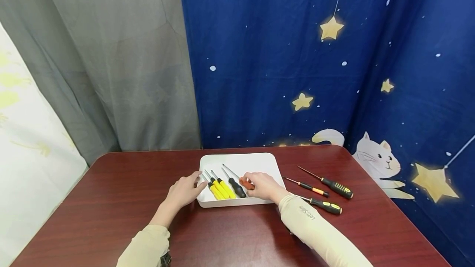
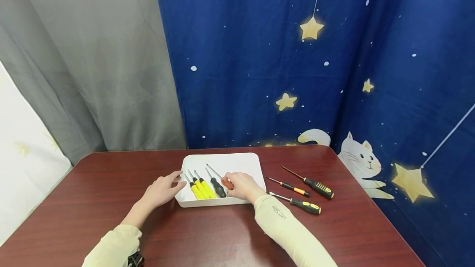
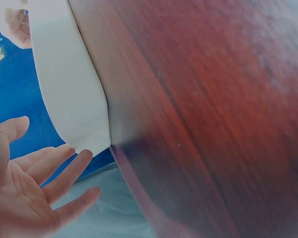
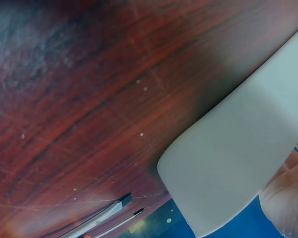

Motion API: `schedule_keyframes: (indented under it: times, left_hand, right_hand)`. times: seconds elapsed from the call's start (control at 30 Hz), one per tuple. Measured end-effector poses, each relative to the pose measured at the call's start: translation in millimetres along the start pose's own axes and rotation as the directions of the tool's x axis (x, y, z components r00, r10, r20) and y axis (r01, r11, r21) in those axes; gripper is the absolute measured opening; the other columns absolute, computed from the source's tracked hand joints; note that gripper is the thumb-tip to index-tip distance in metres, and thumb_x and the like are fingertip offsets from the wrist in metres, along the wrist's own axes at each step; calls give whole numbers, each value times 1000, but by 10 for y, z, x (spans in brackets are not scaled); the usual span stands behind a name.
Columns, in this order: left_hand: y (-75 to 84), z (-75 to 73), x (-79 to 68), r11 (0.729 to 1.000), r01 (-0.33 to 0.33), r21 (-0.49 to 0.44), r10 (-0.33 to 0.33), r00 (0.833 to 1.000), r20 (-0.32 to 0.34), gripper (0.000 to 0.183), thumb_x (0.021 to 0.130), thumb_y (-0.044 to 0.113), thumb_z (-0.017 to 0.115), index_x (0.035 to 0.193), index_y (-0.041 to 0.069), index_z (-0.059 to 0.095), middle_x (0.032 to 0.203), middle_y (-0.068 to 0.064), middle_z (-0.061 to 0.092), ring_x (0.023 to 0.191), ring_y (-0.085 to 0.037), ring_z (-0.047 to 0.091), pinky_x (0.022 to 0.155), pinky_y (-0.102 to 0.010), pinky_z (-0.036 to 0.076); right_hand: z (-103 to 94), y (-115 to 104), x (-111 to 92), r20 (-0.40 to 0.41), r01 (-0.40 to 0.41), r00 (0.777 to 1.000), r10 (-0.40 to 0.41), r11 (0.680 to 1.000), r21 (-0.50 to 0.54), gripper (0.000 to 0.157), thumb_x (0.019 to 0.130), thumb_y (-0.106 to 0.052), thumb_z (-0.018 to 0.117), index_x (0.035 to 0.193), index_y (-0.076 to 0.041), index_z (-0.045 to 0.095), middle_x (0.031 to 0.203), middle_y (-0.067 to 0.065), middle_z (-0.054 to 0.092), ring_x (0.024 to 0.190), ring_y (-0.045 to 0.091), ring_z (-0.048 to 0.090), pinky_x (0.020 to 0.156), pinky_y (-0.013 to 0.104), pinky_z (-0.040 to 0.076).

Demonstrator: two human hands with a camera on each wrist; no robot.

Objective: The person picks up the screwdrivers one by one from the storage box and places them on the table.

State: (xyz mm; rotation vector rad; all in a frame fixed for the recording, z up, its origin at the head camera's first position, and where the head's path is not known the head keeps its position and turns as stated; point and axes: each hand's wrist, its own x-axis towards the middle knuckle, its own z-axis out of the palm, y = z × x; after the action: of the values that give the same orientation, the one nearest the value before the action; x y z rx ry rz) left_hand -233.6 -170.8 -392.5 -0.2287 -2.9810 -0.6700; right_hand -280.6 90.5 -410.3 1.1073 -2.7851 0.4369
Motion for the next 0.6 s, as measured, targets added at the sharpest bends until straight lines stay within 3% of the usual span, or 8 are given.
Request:
schedule_keyframes:
  times: [0.6]
  left_hand:
    - [-4, 14, 0, 1000, 2, 4, -2, 1000, -6, 50, 85, 36, 52, 124, 6, 49, 109, -13, 59, 96, -29, 55, 71, -49, 42]
  right_hand:
    - [18, -11, -1, 17, -39, 999, 40, 998, -41, 32, 69, -12, 67, 99, -13, 57, 75, -4, 55, 65, 13, 46, 59, 29, 38]
